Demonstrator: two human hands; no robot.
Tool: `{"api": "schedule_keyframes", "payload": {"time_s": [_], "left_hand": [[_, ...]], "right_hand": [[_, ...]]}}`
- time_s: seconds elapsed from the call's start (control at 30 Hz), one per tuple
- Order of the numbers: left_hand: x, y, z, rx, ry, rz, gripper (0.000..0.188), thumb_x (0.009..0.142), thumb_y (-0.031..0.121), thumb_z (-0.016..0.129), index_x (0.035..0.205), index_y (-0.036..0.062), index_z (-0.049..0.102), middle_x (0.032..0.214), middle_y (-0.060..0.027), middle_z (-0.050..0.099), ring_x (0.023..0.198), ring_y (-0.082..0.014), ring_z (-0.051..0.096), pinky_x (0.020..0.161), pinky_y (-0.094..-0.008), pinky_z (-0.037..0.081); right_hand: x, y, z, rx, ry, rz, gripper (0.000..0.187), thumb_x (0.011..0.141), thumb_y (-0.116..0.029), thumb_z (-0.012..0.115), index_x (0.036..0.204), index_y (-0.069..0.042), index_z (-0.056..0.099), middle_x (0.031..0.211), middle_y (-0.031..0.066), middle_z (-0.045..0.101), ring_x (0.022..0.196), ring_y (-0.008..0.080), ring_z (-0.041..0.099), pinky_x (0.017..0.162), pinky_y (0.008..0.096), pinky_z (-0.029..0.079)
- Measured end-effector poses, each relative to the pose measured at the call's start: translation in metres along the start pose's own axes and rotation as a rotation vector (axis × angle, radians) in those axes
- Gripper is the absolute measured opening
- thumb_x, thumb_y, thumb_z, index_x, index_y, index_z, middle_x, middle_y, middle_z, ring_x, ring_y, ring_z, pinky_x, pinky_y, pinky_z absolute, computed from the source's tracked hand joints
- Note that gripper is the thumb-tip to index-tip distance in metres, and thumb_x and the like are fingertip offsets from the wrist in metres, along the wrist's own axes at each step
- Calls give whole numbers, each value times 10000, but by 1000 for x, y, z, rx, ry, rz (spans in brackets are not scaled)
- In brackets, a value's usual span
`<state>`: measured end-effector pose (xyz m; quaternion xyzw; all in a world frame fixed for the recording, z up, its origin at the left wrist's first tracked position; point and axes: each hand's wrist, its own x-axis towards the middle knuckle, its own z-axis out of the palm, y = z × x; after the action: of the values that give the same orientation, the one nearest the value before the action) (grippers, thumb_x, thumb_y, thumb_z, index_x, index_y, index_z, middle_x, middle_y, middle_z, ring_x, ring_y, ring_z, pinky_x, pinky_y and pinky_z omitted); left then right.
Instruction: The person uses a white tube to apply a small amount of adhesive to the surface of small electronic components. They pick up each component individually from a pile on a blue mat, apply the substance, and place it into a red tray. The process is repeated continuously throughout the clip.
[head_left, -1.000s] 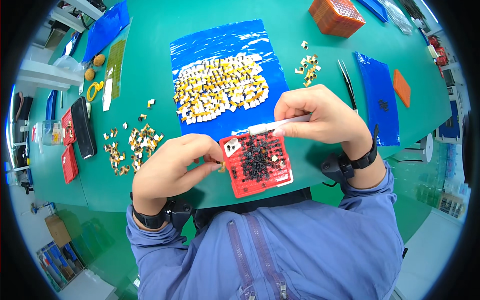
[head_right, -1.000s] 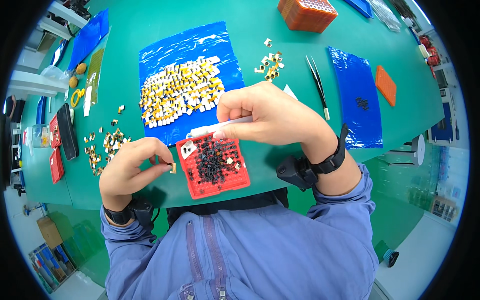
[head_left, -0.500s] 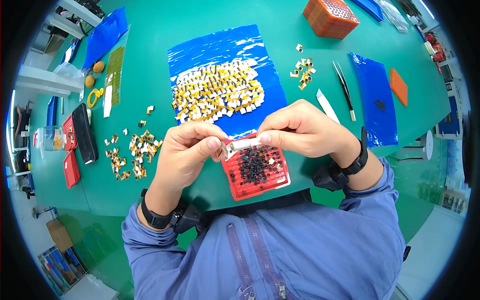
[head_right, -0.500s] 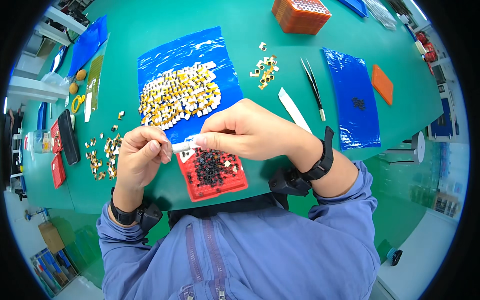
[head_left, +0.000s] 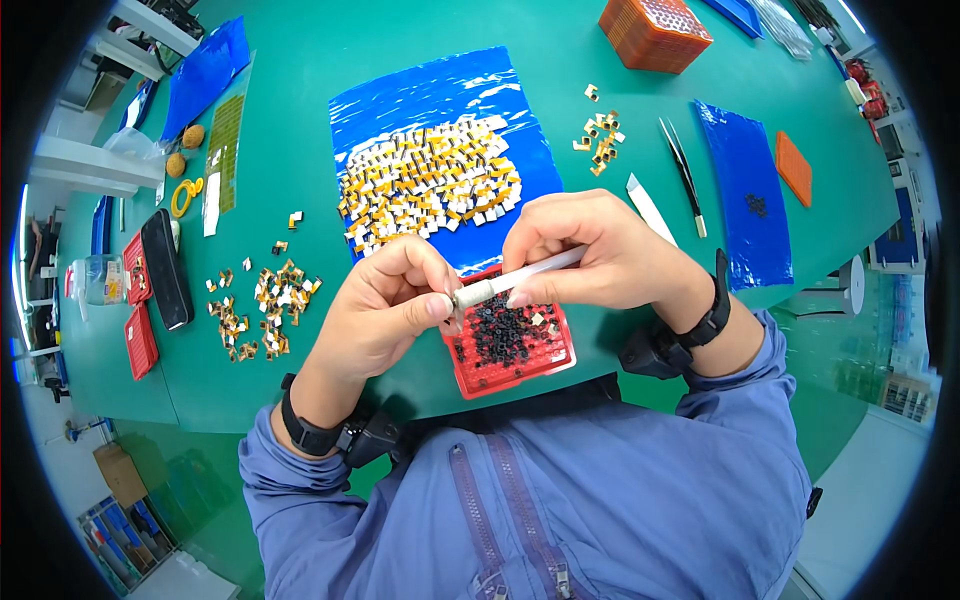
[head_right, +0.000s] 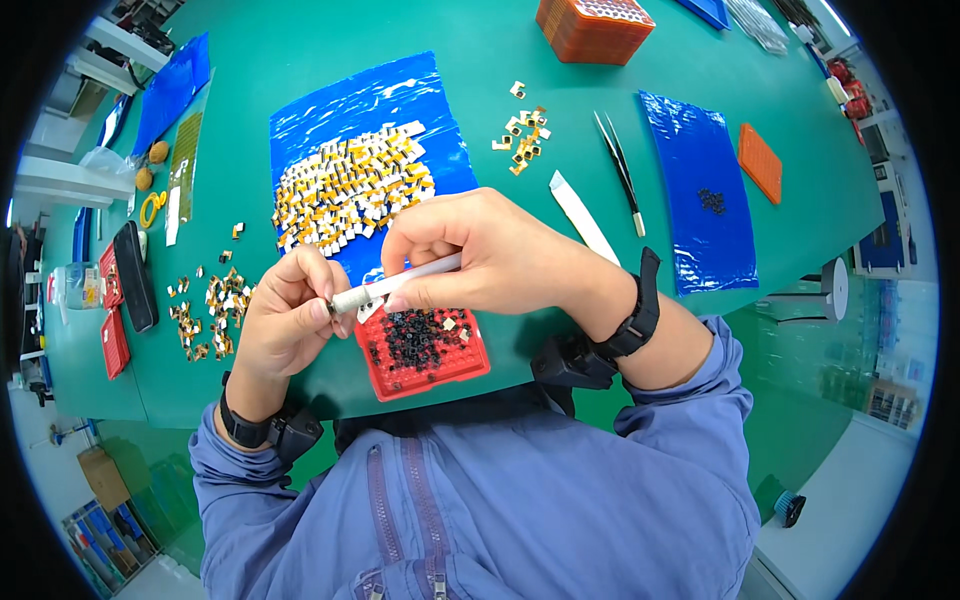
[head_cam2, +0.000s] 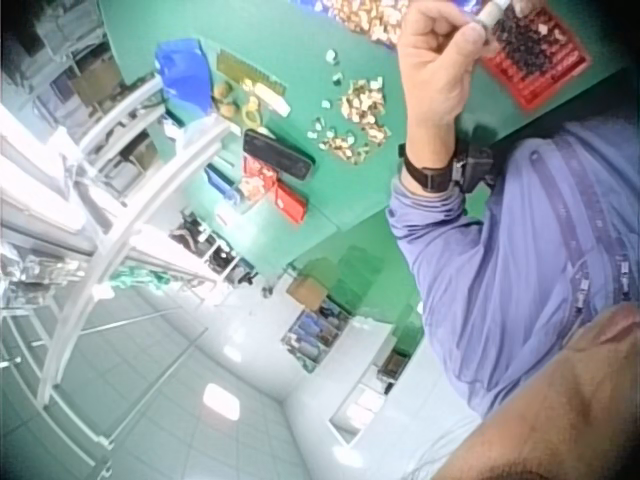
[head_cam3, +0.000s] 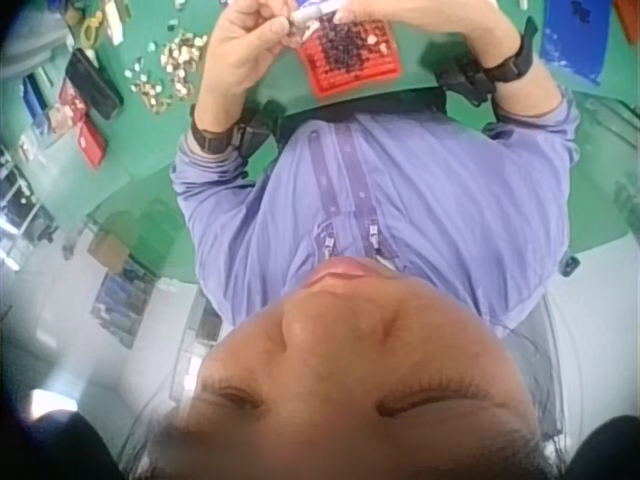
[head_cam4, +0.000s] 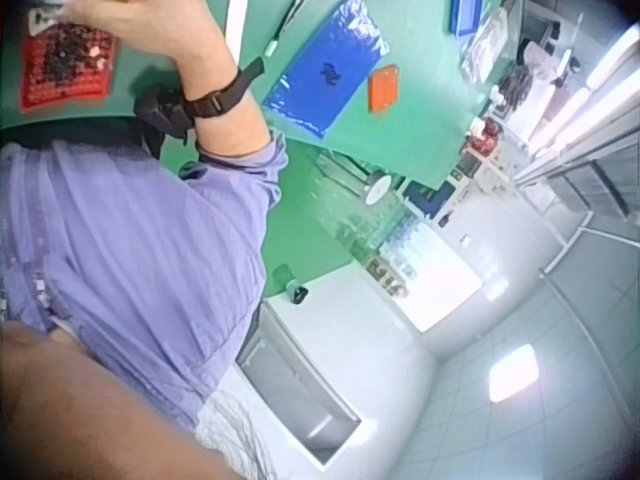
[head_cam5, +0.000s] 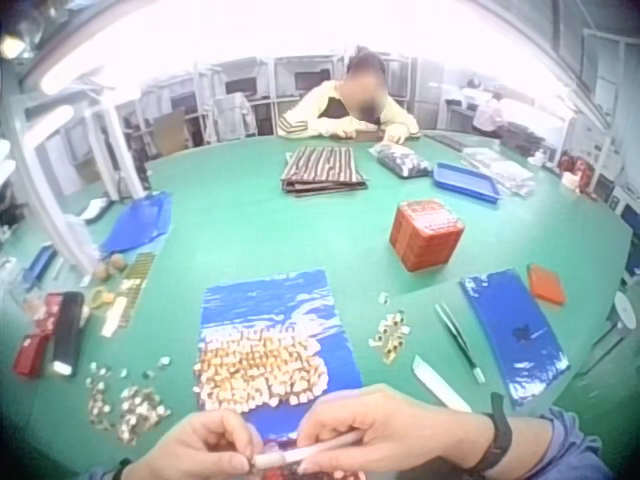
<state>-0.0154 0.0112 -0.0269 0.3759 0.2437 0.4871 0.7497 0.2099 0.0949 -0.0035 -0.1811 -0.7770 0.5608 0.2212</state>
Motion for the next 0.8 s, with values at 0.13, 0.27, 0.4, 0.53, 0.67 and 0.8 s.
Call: {"api": "schedule_keyframes", "payload": {"time_s": [0.13,0.27,0.4,0.53,0.67,0.8], "left_hand": [[-1,0,-1,-3,13,-6,99,867,31,606,895,32,511,838,-70,589,746,-122,601,660,-250,501],[0,0,0,29,-6,1,97,871,31,598,895,32,504,829,-73,583,740,-126,601,662,-254,505],[0,0,0,32,-24,7,98,875,30,591,901,29,496,826,-75,582,735,-133,607,658,-258,515],[-1,-1,-2,46,-23,-4,101,877,30,587,905,26,491,818,-74,585,735,-141,621,657,-263,531],[-1,-1,-2,60,-28,-1,98,877,29,587,903,24,493,822,-77,590,740,-146,629,660,-268,537],[-2,0,-1,78,-28,1,94,876,27,587,899,23,496,830,-80,596,749,-148,632,665,-269,537]], "right_hand": [[-2,-3,-2,90,-128,158,106,833,-110,678,847,-24,618,666,8,574,587,69,520,515,225,395],[-1,-11,-5,-22,-80,69,107,851,-112,657,832,-24,597,654,-2,566,574,58,504,511,216,389],[-3,-6,-2,84,-64,99,105,860,-114,641,833,-22,600,649,3,551,572,61,485,510,223,378],[-2,-10,-3,83,-59,95,125,868,-138,631,846,-16,612,646,8,527,576,73,457,516,238,372],[-3,-4,-3,83,-47,101,128,852,-138,654,842,-20,607,649,5,524,581,72,452,518,238,371],[-2,-12,-6,73,-66,119,141,841,-144,669,852,-22,600,632,-1,521,564,71,446,511,234,368]]}}
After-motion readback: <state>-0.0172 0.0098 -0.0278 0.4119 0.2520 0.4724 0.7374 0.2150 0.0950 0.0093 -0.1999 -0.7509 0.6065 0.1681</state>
